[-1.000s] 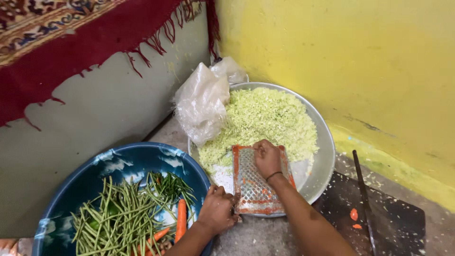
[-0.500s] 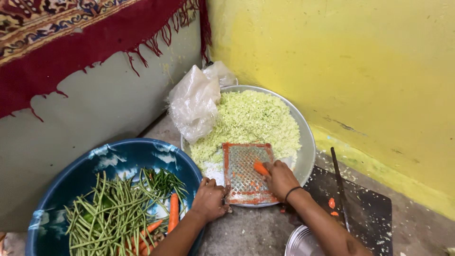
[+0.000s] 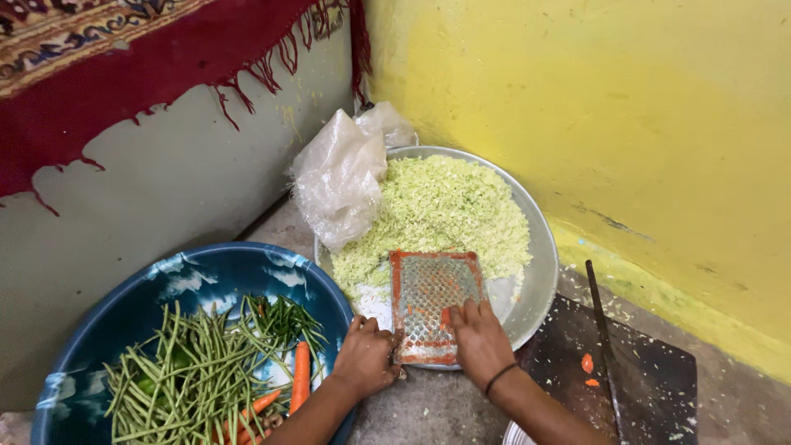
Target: The person grates carrots using a hand-held metal grater and cuts carrots with a knife on a wooden board.
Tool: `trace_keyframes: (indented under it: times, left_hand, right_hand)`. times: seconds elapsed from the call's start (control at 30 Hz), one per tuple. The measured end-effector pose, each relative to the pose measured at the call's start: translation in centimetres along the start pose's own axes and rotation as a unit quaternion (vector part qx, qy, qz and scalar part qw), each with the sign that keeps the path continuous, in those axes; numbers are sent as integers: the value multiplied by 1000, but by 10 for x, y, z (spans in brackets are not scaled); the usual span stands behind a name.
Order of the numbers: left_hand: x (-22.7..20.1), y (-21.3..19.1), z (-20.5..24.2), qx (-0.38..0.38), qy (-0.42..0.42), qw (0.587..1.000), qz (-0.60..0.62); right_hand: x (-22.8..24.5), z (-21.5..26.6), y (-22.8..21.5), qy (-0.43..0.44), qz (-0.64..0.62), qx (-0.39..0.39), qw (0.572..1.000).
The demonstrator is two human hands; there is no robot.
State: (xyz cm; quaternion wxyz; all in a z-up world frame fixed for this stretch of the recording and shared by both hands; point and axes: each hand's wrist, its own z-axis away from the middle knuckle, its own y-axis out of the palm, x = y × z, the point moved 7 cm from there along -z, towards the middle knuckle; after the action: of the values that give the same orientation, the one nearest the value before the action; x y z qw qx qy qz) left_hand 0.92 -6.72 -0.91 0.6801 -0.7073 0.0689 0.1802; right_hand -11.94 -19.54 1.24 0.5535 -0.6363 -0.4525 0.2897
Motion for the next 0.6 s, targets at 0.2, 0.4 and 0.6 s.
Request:
trace_keyframes:
  times: [0.2, 0.4, 0.6]
  left_hand:
    - [2, 1, 1, 6, 4, 1000, 1]
    - [1, 0, 1, -22, 6, 1000, 4]
    - [0, 1, 1, -72, 39, 997, -7]
  right_hand:
    - [0, 4, 5, -63, 47, -34, 996]
    - [7, -12, 18, -56, 73, -74, 993]
    - [-18, -64, 47, 8, 96, -9, 995]
